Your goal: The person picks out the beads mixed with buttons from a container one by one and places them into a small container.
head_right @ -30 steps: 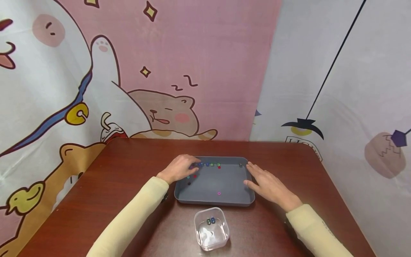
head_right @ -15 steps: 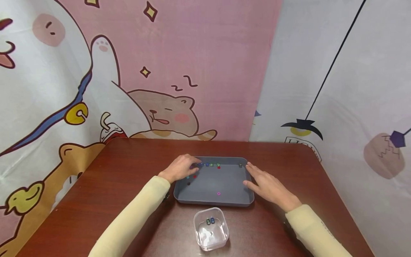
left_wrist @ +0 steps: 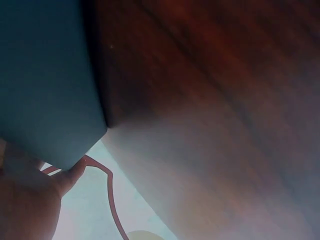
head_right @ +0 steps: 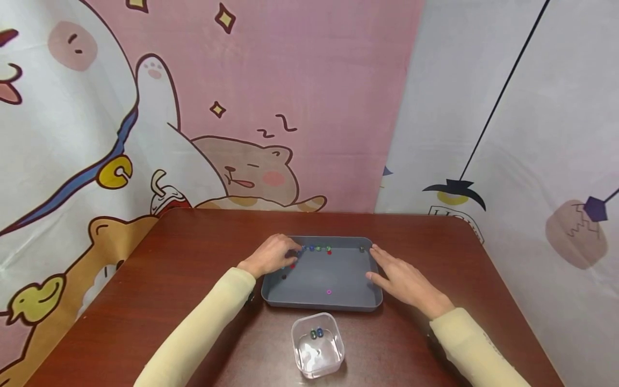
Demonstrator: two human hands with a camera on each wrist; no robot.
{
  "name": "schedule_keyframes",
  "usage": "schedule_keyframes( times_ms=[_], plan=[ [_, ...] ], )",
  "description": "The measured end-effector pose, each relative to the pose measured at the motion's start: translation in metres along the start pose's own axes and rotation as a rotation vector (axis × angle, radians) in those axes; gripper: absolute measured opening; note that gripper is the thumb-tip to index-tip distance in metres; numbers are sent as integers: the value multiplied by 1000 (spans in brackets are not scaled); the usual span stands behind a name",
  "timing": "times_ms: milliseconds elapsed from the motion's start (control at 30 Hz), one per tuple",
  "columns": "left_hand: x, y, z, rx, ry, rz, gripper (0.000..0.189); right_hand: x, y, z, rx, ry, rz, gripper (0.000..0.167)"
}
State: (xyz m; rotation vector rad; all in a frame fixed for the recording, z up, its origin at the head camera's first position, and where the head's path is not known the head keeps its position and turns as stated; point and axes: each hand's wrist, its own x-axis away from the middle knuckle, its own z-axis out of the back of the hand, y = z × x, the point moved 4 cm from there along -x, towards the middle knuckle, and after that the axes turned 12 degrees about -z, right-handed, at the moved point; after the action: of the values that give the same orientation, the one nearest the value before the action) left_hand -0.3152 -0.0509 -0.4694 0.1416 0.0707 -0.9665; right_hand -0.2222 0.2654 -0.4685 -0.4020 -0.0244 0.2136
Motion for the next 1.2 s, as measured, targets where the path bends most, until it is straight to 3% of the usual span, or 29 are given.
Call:
schedule_keyframes(
  times_ms=[633,867,1200],
  plan=[
    [2,0,-4,-24,41,-23,18,1,0,-2,-5,-2,-6,78],
    [3,1,-4,-29,24,-18,17,1,-1,-1,-17,-5,-1,77],
    [10,7,7,18,81,-9,15,2,-1,0,-9,-1,0,77]
  ],
)
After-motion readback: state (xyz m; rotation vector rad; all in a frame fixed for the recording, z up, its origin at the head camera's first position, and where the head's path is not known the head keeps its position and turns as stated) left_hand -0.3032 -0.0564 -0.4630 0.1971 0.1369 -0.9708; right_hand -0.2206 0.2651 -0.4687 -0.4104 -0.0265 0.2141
